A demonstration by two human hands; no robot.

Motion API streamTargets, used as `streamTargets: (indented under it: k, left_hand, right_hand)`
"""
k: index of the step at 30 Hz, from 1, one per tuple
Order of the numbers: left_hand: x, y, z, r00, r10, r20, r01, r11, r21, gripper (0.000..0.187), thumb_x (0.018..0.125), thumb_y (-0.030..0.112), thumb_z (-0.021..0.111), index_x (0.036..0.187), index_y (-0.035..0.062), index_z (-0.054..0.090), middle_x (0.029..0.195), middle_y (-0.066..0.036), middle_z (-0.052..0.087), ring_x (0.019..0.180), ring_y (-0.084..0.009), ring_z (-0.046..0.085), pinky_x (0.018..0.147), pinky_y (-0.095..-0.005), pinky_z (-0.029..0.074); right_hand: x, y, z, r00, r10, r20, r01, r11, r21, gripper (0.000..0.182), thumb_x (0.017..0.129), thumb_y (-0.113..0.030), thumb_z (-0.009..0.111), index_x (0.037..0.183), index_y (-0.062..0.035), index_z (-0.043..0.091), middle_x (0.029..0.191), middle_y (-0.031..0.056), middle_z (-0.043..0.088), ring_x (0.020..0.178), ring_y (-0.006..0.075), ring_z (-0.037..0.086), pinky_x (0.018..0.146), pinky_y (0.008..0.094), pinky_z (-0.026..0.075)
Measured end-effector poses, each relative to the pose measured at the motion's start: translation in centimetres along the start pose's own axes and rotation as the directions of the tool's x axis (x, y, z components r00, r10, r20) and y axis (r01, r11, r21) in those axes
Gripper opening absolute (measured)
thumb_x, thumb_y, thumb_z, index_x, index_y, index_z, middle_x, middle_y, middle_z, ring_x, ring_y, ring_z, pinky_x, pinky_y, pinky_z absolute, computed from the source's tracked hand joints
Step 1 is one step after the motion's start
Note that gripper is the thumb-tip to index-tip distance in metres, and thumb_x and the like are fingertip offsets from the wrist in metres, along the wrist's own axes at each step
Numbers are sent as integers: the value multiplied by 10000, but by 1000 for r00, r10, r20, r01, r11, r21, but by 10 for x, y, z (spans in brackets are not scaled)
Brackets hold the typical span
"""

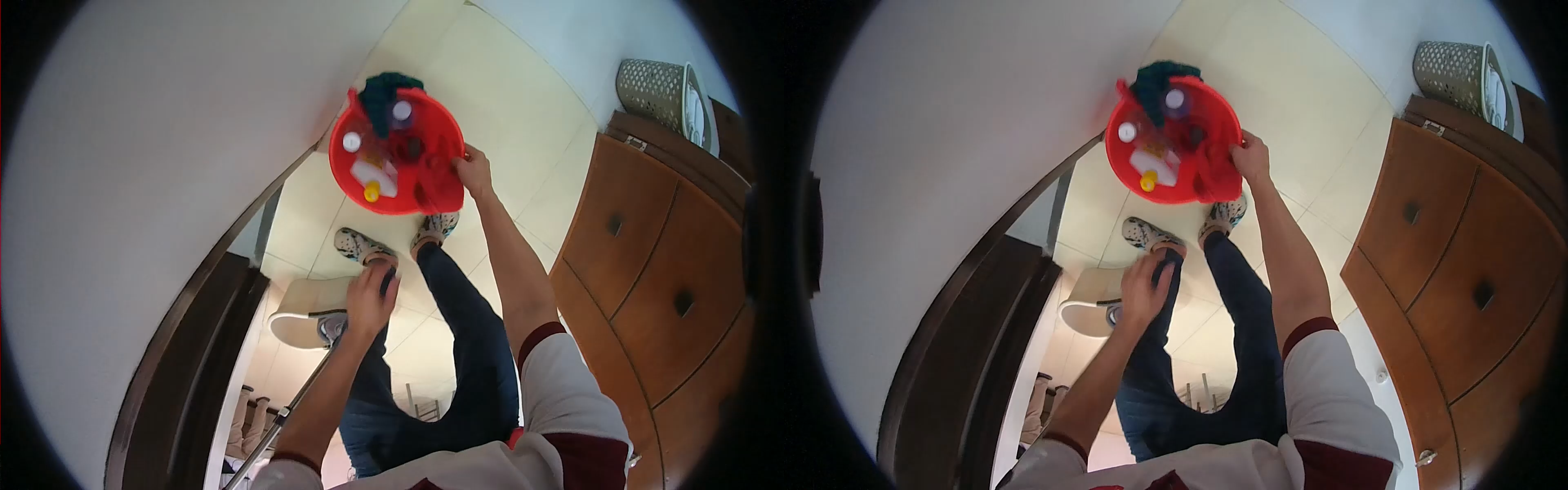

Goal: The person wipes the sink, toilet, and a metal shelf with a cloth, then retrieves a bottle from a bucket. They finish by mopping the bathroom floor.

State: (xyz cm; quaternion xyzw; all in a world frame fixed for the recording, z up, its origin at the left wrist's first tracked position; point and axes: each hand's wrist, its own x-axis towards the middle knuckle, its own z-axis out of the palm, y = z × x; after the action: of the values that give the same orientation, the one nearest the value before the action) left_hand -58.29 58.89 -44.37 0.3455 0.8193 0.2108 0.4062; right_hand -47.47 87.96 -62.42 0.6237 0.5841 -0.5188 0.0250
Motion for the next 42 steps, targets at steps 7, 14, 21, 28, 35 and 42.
streamTargets:
  k: [7,14,21,28,35,42]
  left_hand:
    - [270,73,67,992,76,98,-98,964,247,422,856,209,652,1232,30,588,1101,-202,634,1024,-392,605,894,-478,492]
    - [257,89,25,908,296,-297,-286,955,78,417,803,43,656,1214,71,599,1089,-182,611,1000,-379,586,888,-462,488]
    - [255,45,0,966,244,-89,-182,881,436,528,762,43,660,1276,139,589,1249,-139,546,1101,-356,550,912,-457,488]
    - [220,58,-6,961,253,-112,-175,868,464,643,785,156,689,1392,129,481,1369,-199,478,1184,-379,527,952,-497,463]
    - [2,23,-26,999,-36,13,33,980,195,577,820,281,700,1321,41,543,1317,-234,528,1199,-413,525,991,-478,455]
    - [-287,-54,-119,893,-448,53,417,864,283,621,819,408,712,1303,53,554,1230,-253,587,1127,-423,594,961,-478,487]
  right_hand:
    - [61,-33,-31,996,82,27,-86,894,439,543,835,-177,660,1352,-56,544,967,98,712,803,196,672,735,347,541]
    - [-82,36,-65,985,116,126,-154,921,358,606,949,-242,656,1478,-121,386,1212,96,638,1037,144,620,784,280,521]
    - [-309,27,-106,957,-196,213,261,902,-345,508,871,-220,716,1322,-53,551,1238,182,609,1135,339,608,954,391,498]
    - [-319,38,-100,932,-359,60,348,830,-435,389,860,-183,693,1214,-49,603,1268,176,574,1091,339,592,878,433,493]
    - [-348,25,-99,892,-449,51,413,765,-493,400,887,-248,642,1232,-55,580,1229,170,563,1121,344,554,945,457,451]
    - [-379,-31,-151,876,-472,100,456,742,-492,388,853,-249,667,1199,-86,600,1209,159,553,1106,351,560,920,464,482]
